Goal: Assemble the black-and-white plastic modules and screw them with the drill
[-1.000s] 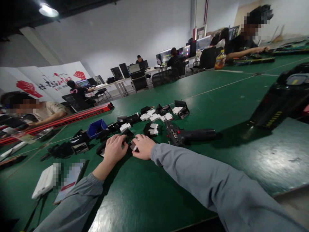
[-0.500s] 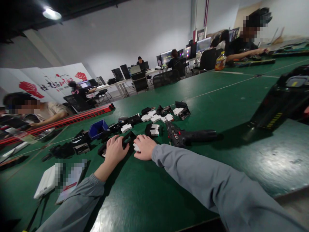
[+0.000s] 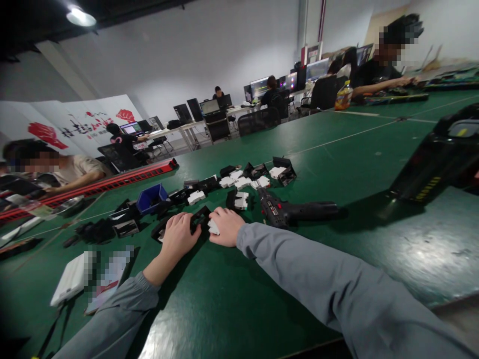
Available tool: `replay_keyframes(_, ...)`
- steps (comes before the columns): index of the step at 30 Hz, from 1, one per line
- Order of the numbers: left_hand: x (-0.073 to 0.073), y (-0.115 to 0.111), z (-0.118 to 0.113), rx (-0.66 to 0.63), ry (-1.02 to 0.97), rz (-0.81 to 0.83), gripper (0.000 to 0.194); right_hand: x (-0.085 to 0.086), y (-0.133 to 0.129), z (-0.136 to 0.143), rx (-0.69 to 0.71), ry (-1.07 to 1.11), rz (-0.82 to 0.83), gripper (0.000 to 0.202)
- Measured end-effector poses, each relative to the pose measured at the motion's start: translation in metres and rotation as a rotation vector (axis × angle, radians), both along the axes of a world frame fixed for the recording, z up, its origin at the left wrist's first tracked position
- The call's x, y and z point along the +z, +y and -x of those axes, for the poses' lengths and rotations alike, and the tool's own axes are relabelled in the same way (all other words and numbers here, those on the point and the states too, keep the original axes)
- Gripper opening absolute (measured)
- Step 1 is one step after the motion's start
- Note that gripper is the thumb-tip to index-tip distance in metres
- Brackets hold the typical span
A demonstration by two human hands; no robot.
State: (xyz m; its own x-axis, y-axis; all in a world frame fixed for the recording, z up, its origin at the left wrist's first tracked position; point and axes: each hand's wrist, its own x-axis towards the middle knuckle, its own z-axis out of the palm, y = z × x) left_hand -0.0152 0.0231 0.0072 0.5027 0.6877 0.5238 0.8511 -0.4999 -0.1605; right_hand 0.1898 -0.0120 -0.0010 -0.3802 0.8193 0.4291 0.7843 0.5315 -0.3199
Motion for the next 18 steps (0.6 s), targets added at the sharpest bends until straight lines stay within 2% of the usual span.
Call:
replay_keyframes(8,0.004,-0.022,0.006,-0.082,-0.008,0.094,0.032,0.007,-0.007,-0.013,0.061,0.095,-0.045,0.038)
replay_keyframes(14,-0.001,-0.019,0.013,-0.165,-0.076,0.281,0.035,0.019,-0.030,-0.030,0.108,0.246,-0.094,0.044)
replay_keyframes(18,-0.002,-0.017,0.012,-0.190,-0.129,0.314,0.037,0.020,-0.049,-0.046,0.205,0.233,-0.095,0.047)
